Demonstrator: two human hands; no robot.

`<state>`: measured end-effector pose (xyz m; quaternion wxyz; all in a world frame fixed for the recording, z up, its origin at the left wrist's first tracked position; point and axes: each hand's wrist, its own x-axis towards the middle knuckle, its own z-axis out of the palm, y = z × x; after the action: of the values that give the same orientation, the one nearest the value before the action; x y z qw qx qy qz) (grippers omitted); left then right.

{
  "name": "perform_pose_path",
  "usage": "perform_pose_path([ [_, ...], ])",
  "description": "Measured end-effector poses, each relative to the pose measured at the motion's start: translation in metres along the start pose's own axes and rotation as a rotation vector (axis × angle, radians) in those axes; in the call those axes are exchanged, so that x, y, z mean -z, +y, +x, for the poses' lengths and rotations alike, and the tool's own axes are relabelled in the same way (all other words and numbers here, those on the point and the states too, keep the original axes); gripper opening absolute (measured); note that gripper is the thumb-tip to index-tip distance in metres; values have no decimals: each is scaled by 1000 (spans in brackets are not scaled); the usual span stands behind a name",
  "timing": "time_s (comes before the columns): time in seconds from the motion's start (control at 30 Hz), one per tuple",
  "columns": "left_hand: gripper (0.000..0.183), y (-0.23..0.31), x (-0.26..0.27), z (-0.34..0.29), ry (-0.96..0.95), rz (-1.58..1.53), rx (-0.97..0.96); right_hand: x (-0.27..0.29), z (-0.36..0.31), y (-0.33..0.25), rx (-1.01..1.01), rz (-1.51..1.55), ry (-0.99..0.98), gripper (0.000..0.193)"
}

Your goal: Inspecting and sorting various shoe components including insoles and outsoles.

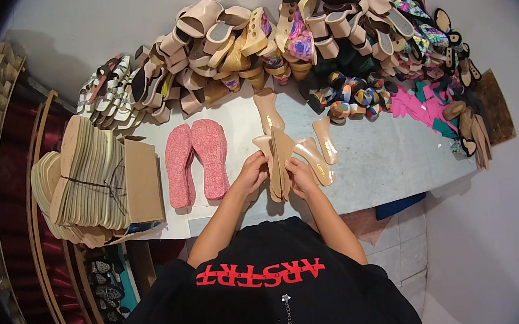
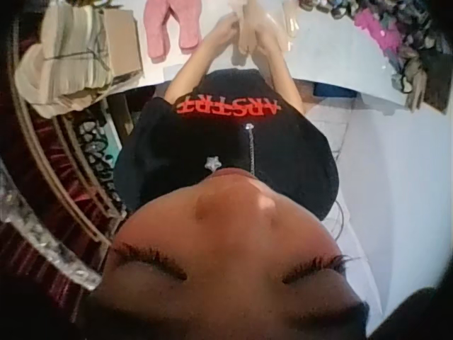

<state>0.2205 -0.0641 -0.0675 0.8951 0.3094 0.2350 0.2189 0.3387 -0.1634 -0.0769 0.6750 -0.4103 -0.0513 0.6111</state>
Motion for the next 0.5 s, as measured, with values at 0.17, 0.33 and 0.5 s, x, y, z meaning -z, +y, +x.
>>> perform_pose_path([
  [0.17,22,-4,6,-8,107,78,118,-22,-16,14,69,-250,201,16],
  [0.33,25,-18,12,-18,3,-100,144,-29,-17,40,391,-560,399,12],
  [0.5,28,-14,0,-27,12,-61,130,-18,-22,46,588,-545,515,13],
])
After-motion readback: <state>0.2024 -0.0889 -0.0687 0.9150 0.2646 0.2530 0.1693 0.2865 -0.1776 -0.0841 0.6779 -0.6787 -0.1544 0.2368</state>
